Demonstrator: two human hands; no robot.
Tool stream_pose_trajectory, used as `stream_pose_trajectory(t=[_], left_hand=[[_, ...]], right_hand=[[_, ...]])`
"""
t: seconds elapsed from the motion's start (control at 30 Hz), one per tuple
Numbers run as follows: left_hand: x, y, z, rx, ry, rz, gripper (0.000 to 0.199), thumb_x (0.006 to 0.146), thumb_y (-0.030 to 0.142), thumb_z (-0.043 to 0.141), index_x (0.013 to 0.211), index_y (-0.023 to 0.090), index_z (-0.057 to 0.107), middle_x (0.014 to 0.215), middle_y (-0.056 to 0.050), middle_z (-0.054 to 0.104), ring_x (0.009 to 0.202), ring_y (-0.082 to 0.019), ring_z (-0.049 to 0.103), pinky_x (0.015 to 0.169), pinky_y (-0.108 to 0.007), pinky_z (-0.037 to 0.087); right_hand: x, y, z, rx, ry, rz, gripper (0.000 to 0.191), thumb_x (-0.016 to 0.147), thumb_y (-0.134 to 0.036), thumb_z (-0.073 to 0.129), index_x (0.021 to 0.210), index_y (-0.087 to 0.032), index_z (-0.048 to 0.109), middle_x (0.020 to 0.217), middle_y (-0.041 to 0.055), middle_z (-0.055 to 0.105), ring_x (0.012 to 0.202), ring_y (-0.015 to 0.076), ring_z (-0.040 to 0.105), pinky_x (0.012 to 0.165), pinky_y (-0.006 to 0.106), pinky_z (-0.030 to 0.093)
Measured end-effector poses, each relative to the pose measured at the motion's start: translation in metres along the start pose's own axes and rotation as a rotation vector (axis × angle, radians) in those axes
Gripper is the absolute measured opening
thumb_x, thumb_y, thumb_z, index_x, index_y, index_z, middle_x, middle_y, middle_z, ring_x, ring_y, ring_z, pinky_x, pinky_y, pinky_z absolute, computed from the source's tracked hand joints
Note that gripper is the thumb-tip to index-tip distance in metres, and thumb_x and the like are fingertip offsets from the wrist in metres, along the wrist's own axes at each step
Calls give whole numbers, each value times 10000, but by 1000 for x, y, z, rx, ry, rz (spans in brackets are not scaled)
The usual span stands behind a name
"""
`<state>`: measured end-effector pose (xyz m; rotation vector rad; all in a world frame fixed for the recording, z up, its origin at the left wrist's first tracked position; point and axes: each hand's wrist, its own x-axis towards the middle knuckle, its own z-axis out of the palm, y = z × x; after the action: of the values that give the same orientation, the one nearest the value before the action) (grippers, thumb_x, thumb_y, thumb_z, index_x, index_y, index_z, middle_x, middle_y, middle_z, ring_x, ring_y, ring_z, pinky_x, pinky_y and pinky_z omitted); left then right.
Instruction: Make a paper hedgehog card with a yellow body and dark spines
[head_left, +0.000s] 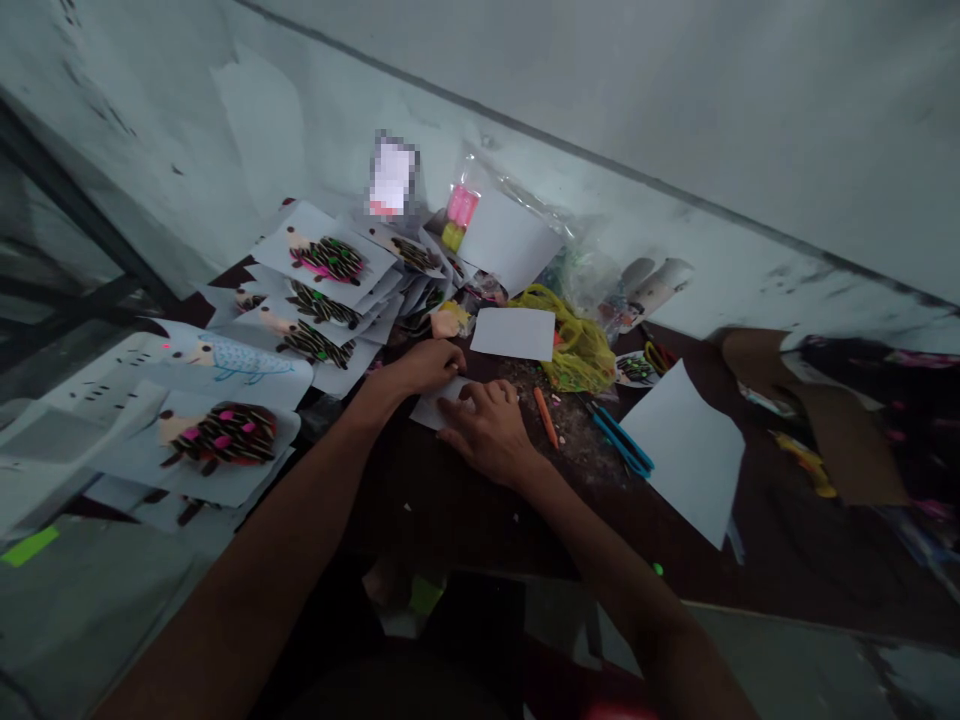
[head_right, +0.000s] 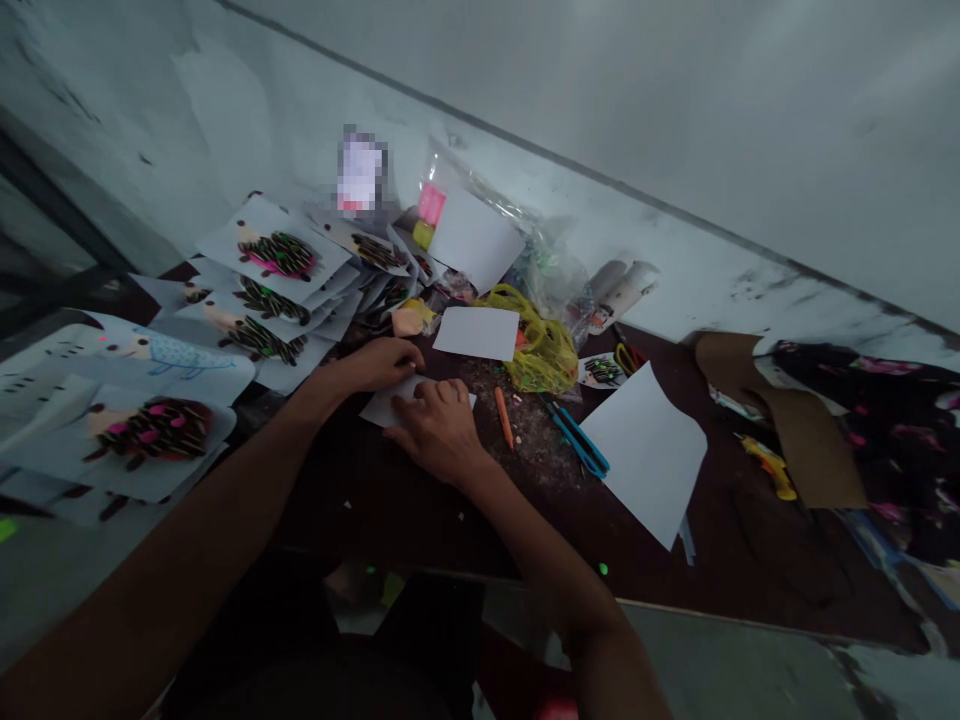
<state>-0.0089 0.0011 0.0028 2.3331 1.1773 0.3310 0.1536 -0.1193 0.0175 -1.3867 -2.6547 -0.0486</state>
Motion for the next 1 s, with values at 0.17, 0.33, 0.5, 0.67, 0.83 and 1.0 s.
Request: stream_pose_trajectory(t=[0.17,0.33,0.5,0.67,0.83,1.0], left_hand=[[1,-1,1,11,-2,4,299,864,127,511,1002,165,774,1028,-82,789,945,-195,704,850,-253,520],[2,-2,1,1,-4,-2,295,854,126,515,990,179,771,1021,-65,789,945,-182,699,841,-240,516],[0,0,-1,-38,-10,8,291,843,150,522,973,163,782,1013,-80,788,939,-193,697,846,-259,518],[-2,1,-1,-70,24,12,280,812,130,532,936,167,780,931,-75,783,850,-193,690,798,-273,514],[-3,4,-4,-198,183,7,233,824,220,596,976,147,756,869,-57,753,785,-187,658,759,-284,497],[-3,10,-9,-225,289,-29,214,861,325,619,778,146,701,695,-16,665,674,-152,571,686,-280,439]], right_hand=[[0,0,0,37,49,34,478,1008,-543,505,1327,-225,663,1164,130,611,1038,277,462,963,455,316],[2,-3,1,52,-4,23,457,1003,-546,514,1294,-239,688,1150,127,604,1042,283,460,954,455,317],[-2,-1,1,63,17,17,476,1008,-535,511,1348,-237,658,1138,124,609,1028,272,467,951,443,330],[-7,11,3,65,154,123,453,1036,-454,476,1371,-202,649,1110,134,615,1003,265,483,915,428,355],[-13,33,6,57,234,222,418,1047,-400,439,1327,-212,686,1108,133,610,1011,274,485,918,439,374],[-17,45,11,58,253,261,421,1054,-393,428,1306,-193,700,1080,130,618,1000,265,491,906,419,380]])
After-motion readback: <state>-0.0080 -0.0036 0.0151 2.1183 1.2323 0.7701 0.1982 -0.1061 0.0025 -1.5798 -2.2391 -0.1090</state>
